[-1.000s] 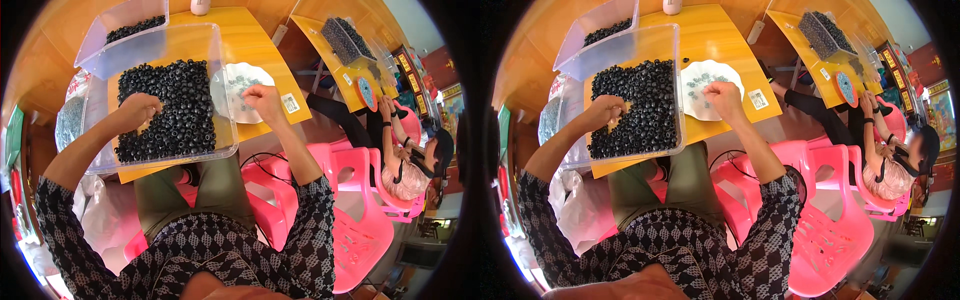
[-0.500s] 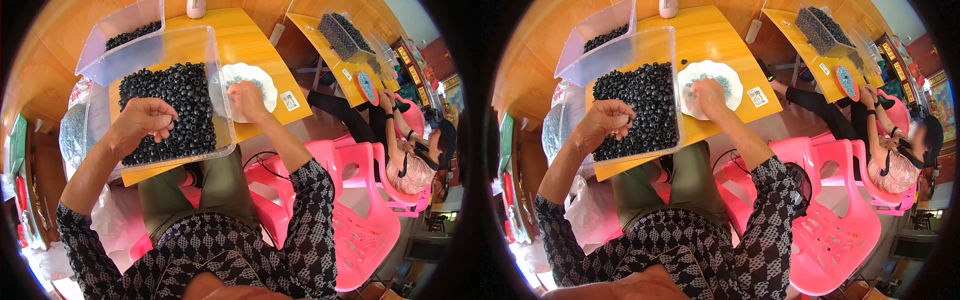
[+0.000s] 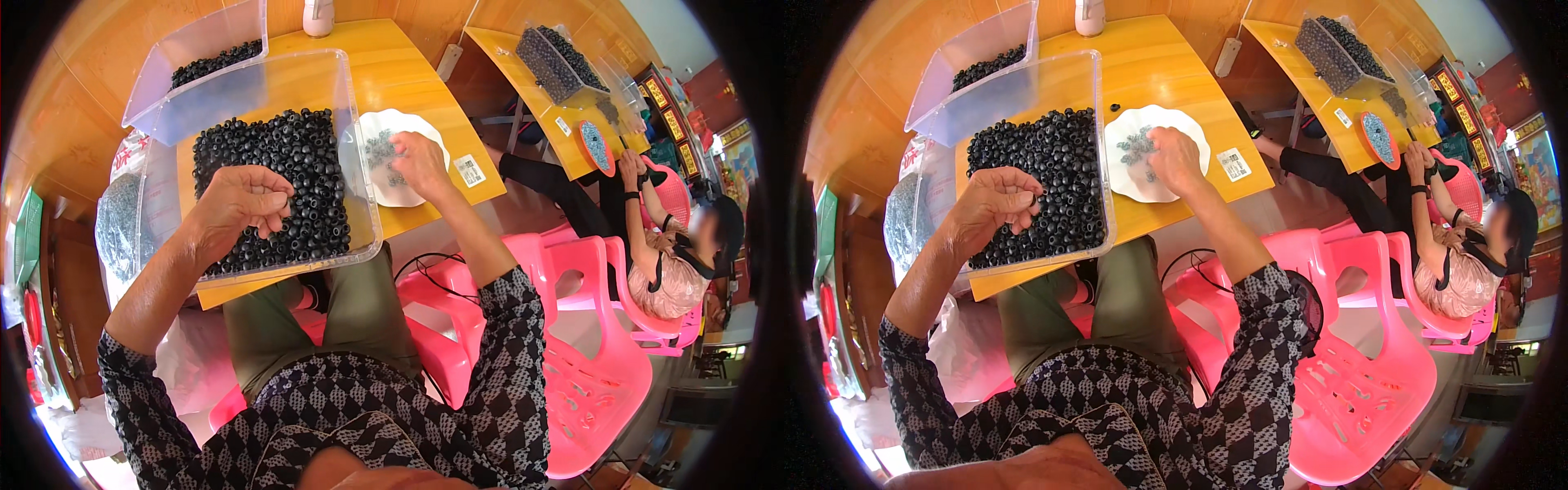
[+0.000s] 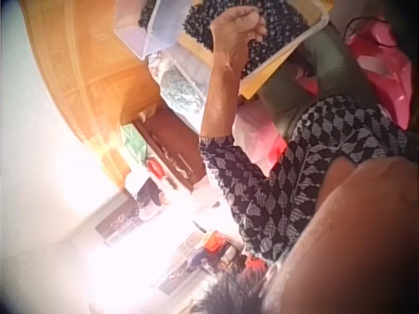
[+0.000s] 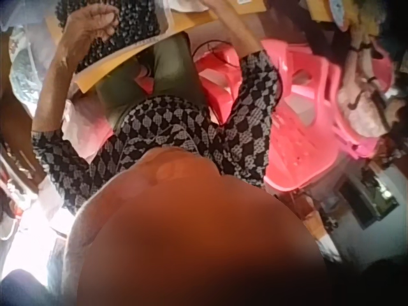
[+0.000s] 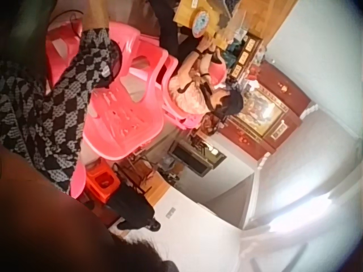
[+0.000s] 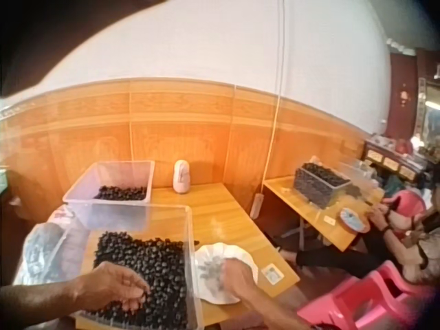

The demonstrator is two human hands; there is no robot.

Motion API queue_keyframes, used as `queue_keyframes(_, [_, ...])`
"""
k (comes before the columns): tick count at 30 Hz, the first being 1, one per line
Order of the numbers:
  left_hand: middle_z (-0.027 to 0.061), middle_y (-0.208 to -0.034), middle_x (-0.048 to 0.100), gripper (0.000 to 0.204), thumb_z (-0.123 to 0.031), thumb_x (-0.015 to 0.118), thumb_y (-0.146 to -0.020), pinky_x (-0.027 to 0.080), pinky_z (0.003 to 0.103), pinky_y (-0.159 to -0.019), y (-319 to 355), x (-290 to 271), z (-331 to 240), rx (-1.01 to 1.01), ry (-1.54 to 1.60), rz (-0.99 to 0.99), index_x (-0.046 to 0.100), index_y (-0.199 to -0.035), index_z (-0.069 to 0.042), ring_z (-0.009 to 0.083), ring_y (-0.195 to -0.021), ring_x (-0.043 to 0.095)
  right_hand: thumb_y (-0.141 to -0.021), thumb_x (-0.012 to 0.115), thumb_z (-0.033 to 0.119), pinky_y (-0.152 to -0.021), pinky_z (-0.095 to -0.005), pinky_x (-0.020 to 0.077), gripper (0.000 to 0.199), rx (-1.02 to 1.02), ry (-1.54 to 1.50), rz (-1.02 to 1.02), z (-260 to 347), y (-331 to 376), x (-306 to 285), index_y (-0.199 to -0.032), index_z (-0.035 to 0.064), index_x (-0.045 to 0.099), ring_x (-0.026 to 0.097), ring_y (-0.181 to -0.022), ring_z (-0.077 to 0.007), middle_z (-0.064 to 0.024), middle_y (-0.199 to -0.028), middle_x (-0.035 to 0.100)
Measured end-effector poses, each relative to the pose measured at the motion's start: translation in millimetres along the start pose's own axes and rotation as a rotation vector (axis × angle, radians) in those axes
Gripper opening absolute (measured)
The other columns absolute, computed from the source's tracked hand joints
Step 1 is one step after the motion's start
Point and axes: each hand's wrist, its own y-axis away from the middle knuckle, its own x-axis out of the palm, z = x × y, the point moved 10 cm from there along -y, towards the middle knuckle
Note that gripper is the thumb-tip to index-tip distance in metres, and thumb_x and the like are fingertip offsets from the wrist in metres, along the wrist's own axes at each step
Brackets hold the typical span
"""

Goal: Manually inspecting small black circular components and sorting them between bins and a dish.

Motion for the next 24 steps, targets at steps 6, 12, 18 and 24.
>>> queue_keyframes(6, [0.0091, -0.072, 0.061, 0.016, -0.006, 0.064, -0.077, 0.045, 0.021, -0.047, 1, -7, -3, 0.03, -0.006, -0.042, 0.058, -0.089, 0.002, 0.0123, -0.057, 0.058, -0.069, 0.056, 0.002, -0.06, -0.0386, 0.0459, 0.013, 0.057, -0.086, -0.125, -10, -15, -9, -0.073, 0.0076, 0.067, 0.057, -0.064, -0.0296, -0.0132, -0.067, 0.059])
queue_keyframes(12, [0.0089, -0.072, 0.061, 0.012, -0.005, 0.064, -0.078, 0.045, 0.021, -0.047, -1, -6, -6, 0.06, -0.019, -0.023, 0.058, -0.086, 0.001, 0.012, -0.056, 0.058, -0.067, 0.06, 0.006, -0.063, -0.0352, 0.0457, 0.015, -0.121, 0.191, 0.052, 2, -5, 7, -0.077, 0.0121, 0.068, 0.058, -0.069, -0.0252, -0.0094, -0.068, 0.059])
queue_keyframes(18, [0.0082, -0.071, 0.061, 0.011, -0.006, 0.064, -0.077, 0.043, 0.022, -0.047, 1, -7, -8, 0.054, -0.003, -0.041, 0.059, -0.084, 0.001, 0.0122, -0.056, 0.057, -0.067, 0.058, 0.005, -0.065, -0.0372, 0.0449, 0.016, -0.116, 0.121, 0.067, 12, -1, 2, -0.073, 0.0153, 0.068, 0.057, -0.073, -0.0282, -0.0105, -0.07, 0.059])
queue_keyframes(24, [0.008, -0.071, 0.061, 0.011, -0.007, 0.064, -0.078, 0.043, 0.022, -0.047, 1, -8, -7, 0.049, -0.006, -0.046, 0.059, -0.084, 0.001, 0.012, -0.057, 0.057, -0.068, 0.057, 0.003, -0.065, -0.038, 0.045, 0.018, -0.197, 0.202, 0.073, 20, 1, 7, -0.077, 0.0127, 0.068, 0.057, -0.072, -0.0286, -0.0113, -0.069, 0.058])
